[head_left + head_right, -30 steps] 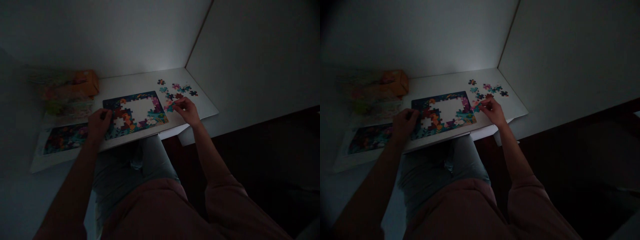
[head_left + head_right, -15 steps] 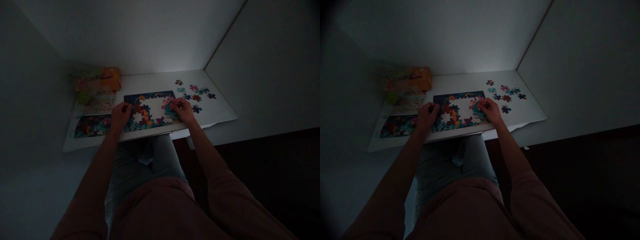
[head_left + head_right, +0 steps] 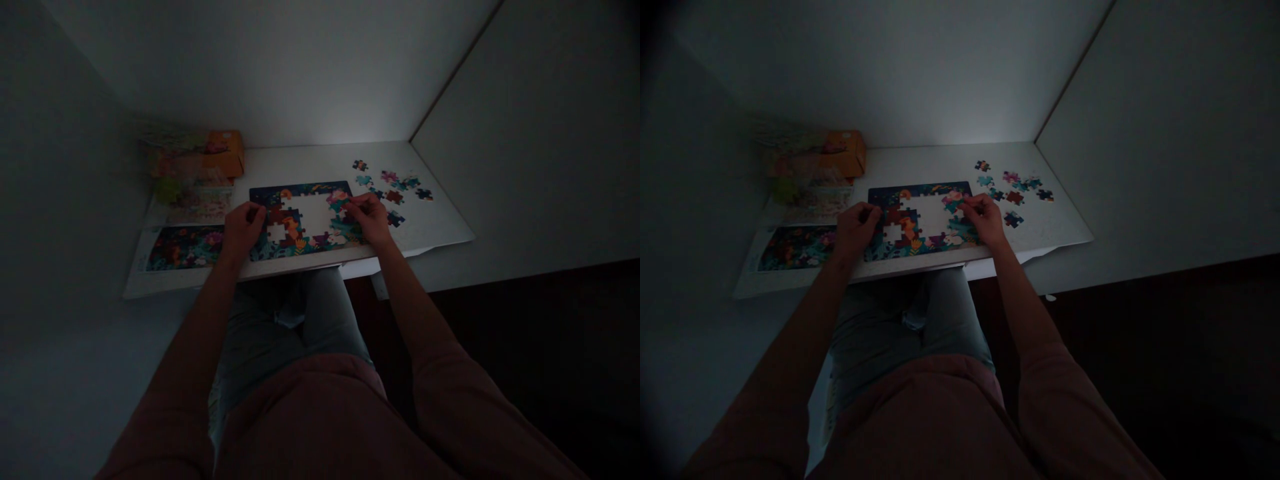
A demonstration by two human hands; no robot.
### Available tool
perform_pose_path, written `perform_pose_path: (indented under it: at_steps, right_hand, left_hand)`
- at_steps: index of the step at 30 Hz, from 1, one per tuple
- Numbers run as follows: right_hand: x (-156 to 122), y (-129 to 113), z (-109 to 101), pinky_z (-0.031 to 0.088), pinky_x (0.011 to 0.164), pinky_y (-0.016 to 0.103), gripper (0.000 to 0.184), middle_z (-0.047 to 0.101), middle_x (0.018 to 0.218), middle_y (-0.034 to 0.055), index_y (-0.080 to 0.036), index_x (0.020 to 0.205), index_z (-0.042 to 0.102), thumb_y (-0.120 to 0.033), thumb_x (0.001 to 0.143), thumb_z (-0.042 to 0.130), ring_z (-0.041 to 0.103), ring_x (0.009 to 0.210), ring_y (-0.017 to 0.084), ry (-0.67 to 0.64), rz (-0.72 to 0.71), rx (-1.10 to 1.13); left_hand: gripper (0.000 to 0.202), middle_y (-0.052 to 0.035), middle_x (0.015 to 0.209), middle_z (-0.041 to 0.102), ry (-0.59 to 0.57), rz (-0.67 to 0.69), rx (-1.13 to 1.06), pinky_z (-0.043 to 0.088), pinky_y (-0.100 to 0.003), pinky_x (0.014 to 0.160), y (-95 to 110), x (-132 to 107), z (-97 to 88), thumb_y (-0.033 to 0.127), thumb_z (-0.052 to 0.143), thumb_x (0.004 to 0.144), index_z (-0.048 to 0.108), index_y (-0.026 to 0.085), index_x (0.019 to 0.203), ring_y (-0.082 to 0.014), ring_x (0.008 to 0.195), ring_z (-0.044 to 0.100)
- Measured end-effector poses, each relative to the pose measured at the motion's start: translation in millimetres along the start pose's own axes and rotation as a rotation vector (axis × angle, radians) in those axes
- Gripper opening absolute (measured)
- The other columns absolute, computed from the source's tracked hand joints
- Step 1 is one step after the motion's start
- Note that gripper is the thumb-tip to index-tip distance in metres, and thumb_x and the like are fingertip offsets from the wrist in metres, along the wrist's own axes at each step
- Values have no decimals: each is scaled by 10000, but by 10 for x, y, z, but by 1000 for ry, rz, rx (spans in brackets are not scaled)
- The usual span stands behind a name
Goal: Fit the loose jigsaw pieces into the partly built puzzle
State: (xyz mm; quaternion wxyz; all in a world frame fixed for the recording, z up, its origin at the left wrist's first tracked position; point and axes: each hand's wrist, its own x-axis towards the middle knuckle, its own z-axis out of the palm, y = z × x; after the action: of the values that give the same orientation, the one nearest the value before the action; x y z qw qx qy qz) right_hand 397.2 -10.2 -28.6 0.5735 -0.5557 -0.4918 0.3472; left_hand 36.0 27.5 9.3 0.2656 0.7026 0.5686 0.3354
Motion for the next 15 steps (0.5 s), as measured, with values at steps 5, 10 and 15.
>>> perform_pose_path:
  at_steps: [5,10,15]
  right_hand:
    - [31,-1,-12,683,986,524,382,848,1029,16,-387,965,587,-561,879,917,790,1064,298,70,51,-31]
    - [56,16,-24,674,985,505,393,879,1116,41,-387,996,573,-605,841,860,801,1099,295,90,48,-41]
    - [89,37,-30,656,998,544,399,860,1085,67,-385,995,514,-615,851,806,796,1100,322,110,1,-28]
  left_hand:
    - [241,-87,1032,824,1,4,26,585,-477,945,11,0,8,512,641,1084,721,299,1005,-305,985,768]
    - [211,-40,966,784,7,-29,48,581,-396,889,21,6,17,472,652,1051,704,276,994,-266,955,748]
    - [200,-73,1002,796,1,-20,29,586,-440,927,45,0,10,449,644,1085,697,283,989,-304,984,761]
